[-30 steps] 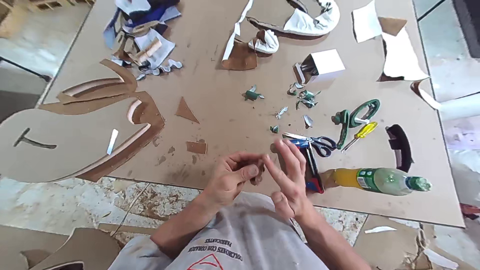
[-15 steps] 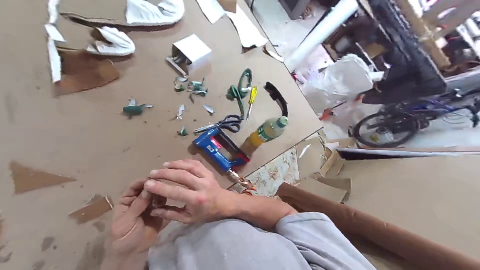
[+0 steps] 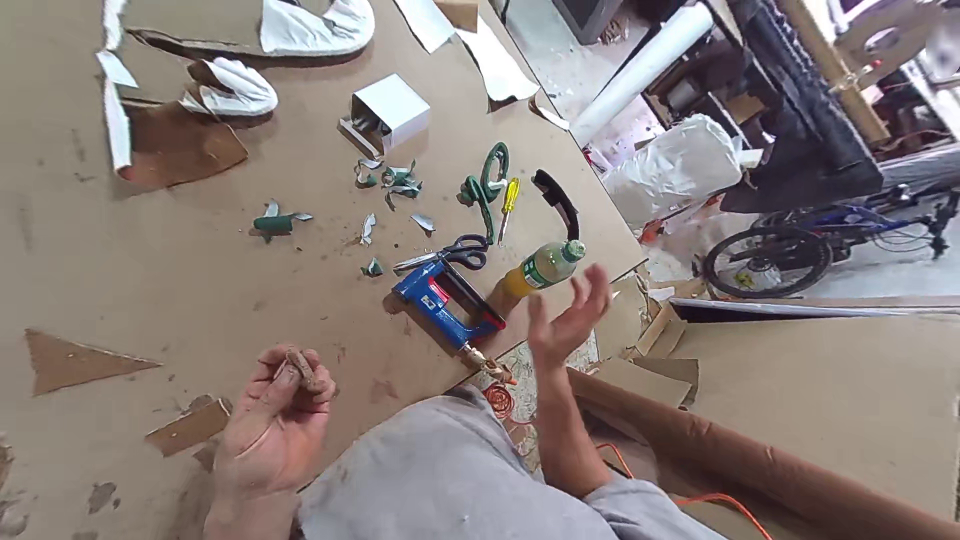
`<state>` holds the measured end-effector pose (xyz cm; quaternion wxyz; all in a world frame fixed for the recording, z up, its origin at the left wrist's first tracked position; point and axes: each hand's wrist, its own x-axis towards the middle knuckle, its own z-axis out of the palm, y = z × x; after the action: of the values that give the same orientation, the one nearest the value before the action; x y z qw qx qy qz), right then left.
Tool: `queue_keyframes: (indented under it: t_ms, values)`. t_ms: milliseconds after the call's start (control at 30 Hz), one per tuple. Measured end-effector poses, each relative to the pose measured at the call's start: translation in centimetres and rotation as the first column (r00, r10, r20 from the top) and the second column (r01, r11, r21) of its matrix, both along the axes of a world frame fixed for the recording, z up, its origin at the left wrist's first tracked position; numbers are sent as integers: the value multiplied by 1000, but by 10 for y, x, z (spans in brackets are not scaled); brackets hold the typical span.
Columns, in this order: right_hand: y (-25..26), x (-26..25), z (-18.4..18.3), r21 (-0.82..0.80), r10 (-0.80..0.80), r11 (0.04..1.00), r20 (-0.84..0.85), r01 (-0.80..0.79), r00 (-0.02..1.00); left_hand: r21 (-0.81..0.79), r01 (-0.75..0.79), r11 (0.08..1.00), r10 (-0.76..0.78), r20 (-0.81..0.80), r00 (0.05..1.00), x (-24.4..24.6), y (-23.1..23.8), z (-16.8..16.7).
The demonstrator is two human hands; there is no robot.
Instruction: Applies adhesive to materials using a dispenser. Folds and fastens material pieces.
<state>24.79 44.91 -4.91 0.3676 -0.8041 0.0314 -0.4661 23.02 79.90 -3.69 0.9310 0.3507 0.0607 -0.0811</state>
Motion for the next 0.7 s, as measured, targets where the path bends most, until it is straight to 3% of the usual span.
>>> queue_keyframes:
  t_ms: [67, 167, 300, 367, 467, 533, 600, 700]
  values:
    - [-45, 14, -23, 85, -55, 994, -141, 67, 988, 38, -24, 999, 26, -49, 998, -3, 4, -10]
    - [-63, 43, -53, 214, 66, 977, -252, -11, 965, 106, -7, 994, 20, -123, 992, -4, -2, -22]
    - [-67, 61, -57, 30, 78, 997, -304, -73, 950, 114, 10, 993, 11, -181, 983, -4, -9, -21]
    - [-53, 63, -33, -11, 239, 967, -297, -254, 924, 77, -9, 997, 21, -158, 987, -9, 0, -14]
    - [-22, 64, 34, -19, 512, 817, -437, -577, 740, 26, -50, 998, 52, -75, 996, -9, 12, -5]
    - [-2, 57, 75, -139, 473, 703, -641, -698, 604, -28, -74, 997, 74, 11, 997, -12, 14, -5]
    - [23, 53, 108, -271, 391, 526, -765, -806, 512, -59, -66, 996, 72, 107, 992, -15, 15, -7]
    - [65, 53, 144, -464, 347, 194, -791, -864, 503, -81, -47, 996, 60, 168, 984, -19, 12, 0]
